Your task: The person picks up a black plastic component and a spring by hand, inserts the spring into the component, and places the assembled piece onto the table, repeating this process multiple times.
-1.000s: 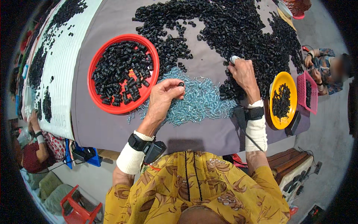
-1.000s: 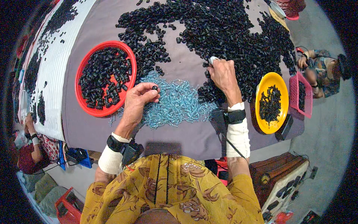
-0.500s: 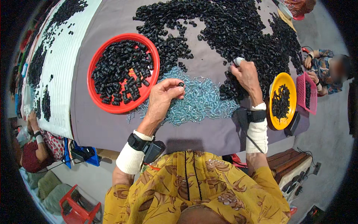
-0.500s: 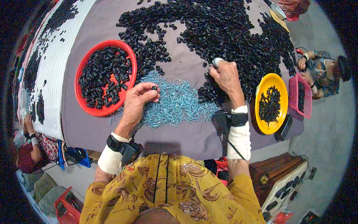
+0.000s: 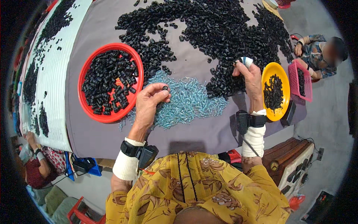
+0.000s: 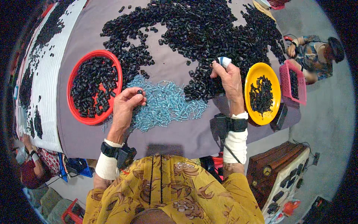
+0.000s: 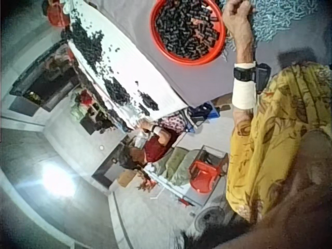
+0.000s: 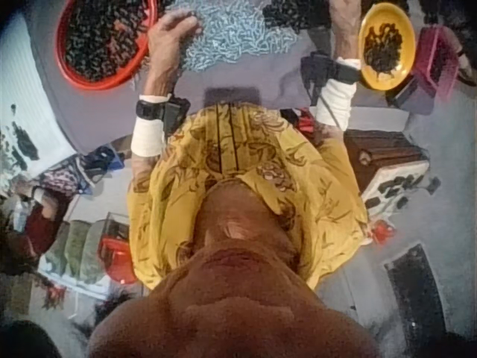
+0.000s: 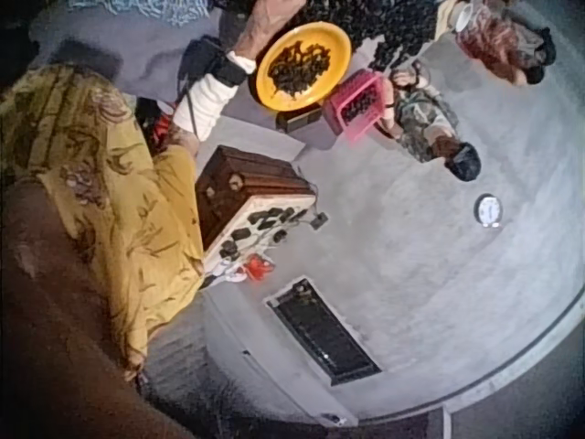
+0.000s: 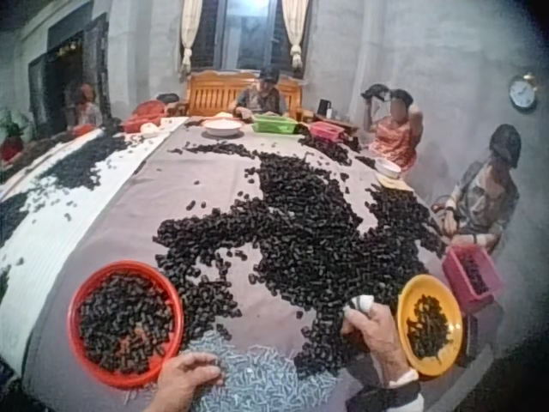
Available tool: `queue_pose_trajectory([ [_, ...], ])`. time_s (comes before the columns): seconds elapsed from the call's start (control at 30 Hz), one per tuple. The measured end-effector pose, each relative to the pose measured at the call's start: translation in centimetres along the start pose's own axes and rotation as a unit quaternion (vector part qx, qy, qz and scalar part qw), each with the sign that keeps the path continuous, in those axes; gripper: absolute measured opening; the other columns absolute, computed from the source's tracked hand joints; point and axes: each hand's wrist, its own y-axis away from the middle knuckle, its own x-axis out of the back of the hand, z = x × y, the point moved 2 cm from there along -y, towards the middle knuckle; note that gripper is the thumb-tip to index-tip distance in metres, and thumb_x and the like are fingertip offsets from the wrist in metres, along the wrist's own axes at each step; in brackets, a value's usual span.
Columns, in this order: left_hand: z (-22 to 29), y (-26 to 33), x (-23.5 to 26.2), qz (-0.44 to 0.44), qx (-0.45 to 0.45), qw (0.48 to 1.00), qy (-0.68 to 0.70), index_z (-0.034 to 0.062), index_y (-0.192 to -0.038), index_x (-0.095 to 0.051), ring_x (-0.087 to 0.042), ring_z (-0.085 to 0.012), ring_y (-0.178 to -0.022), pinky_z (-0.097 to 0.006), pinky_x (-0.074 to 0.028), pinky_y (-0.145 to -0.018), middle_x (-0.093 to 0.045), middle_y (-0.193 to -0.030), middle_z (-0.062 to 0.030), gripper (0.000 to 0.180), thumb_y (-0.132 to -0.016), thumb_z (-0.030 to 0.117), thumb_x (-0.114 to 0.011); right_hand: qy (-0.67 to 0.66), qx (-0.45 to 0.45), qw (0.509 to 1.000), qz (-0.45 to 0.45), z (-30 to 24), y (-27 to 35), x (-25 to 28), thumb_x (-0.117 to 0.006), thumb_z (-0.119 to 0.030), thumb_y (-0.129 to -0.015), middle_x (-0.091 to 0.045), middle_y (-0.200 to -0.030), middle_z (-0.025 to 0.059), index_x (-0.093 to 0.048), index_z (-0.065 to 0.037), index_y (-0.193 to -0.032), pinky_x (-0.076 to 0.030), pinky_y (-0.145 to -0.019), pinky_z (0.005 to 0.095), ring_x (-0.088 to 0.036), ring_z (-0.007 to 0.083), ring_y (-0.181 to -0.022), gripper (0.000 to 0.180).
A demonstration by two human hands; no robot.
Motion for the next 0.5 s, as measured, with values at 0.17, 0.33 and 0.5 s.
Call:
queue_pose_trajectory([
  [0.17, 0.2, 0.1, 0.0, 0.006, 0.003, 1.000, 0.007, -0.0020, -0.101, -0.061, -0.063, -0.0143, -0.080, -0.026, -0.053, -0.070, -0.064, -0.094, -0.0078, 0.015, -0.087, 0.002, -0.060, 0.157, -0.014, 0.981, 0.117, -0.7, 1.1, 3.7, -0.058, -0.023, -0.090, -0.058, -0.066, -0.0016, -0.062, -0.002, -0.083, -0.042, -0.061, 0.0250, -0.052, 0.0075, -0.064, 0.022],
  [0.33, 0.5, 0.4, 0.3, 0.011, 0.011, 1.000, 0.004, -0.0022, -0.101, -0.061, -0.063, -0.0142, -0.079, -0.025, -0.053, -0.071, -0.064, -0.093, -0.0077, 0.016, -0.086, 0.002, -0.061, 0.349, -0.007, 0.904, 0.246, 2.2, 3.7, 15.1, -0.057, -0.023, -0.090, -0.056, -0.071, 0.0073, -0.056, 0.004, -0.084, -0.043, -0.062, 0.0312, -0.052, 0.0149, -0.065, 0.028],
  [0.5, 0.5, 0.0, -0.2, -0.001, 0.001, 1.000, -0.014, -0.0029, -0.098, -0.063, -0.063, -0.0135, -0.077, -0.026, -0.053, -0.070, -0.065, -0.089, -0.0076, 0.015, -0.085, 0.004, -0.062, 0.374, -0.023, 0.889, 0.264, 1.6, 5.2, 15.9, -0.058, -0.015, -0.089, -0.053, -0.073, 0.0033, -0.057, 0.003, -0.085, -0.041, -0.062, 0.0274, -0.049, 0.0114, -0.067, 0.019],
])
